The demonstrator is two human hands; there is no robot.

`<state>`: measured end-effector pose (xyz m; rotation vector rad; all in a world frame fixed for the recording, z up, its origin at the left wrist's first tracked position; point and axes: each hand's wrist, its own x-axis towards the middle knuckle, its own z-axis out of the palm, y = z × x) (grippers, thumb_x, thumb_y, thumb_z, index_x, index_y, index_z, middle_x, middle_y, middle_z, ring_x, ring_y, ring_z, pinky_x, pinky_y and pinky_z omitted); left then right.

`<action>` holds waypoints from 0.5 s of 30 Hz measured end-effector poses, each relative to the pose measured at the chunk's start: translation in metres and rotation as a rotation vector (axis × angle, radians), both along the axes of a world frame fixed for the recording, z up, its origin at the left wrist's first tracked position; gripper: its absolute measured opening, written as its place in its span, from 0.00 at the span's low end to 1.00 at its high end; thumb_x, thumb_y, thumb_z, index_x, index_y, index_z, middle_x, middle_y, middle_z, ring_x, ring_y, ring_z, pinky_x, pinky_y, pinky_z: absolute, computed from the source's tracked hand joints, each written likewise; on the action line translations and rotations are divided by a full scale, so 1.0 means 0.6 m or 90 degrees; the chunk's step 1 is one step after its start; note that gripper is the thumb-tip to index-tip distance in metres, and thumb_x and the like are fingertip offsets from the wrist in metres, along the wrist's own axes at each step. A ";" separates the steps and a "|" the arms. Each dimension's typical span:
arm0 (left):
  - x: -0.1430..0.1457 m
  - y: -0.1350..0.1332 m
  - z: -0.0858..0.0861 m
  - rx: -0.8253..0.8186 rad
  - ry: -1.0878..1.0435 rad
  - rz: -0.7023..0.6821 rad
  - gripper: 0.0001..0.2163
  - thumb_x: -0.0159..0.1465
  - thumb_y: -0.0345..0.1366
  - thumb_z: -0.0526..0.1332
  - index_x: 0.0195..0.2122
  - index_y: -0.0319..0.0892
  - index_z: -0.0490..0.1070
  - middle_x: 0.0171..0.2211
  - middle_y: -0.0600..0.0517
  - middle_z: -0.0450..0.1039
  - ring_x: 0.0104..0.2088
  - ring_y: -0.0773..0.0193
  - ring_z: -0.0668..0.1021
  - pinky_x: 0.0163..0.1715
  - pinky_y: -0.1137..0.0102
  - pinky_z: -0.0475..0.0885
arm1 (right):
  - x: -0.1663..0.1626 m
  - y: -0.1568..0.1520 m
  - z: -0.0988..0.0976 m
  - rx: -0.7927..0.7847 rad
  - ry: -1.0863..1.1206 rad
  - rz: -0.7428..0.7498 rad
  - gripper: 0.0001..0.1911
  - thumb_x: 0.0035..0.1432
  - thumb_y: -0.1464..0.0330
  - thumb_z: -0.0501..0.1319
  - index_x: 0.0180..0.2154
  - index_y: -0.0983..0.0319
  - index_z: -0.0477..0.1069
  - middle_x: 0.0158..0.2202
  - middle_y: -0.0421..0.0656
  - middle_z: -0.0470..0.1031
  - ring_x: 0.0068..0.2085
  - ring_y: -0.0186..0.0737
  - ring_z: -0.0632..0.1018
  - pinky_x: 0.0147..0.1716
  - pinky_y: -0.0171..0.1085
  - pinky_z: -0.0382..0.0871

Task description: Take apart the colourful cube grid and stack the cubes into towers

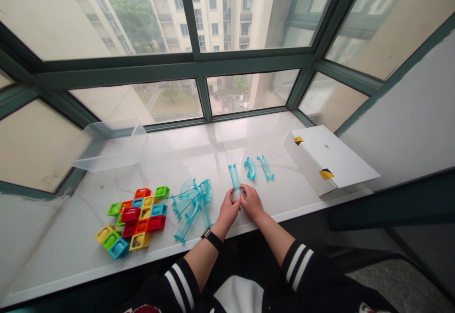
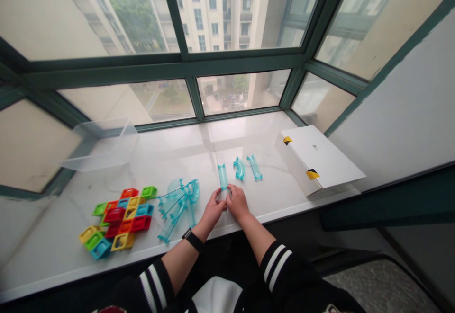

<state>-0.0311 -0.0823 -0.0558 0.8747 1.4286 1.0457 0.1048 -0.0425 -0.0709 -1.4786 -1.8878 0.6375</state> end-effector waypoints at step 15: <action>0.001 0.024 -0.004 -0.008 0.061 0.006 0.36 0.62 0.37 0.68 0.70 0.42 0.60 0.30 0.54 0.77 0.31 0.62 0.80 0.40 0.64 0.79 | -0.009 -0.005 0.006 0.002 0.015 0.000 0.17 0.59 0.78 0.55 0.47 0.59 0.73 0.55 0.49 0.79 0.56 0.50 0.74 0.61 0.50 0.69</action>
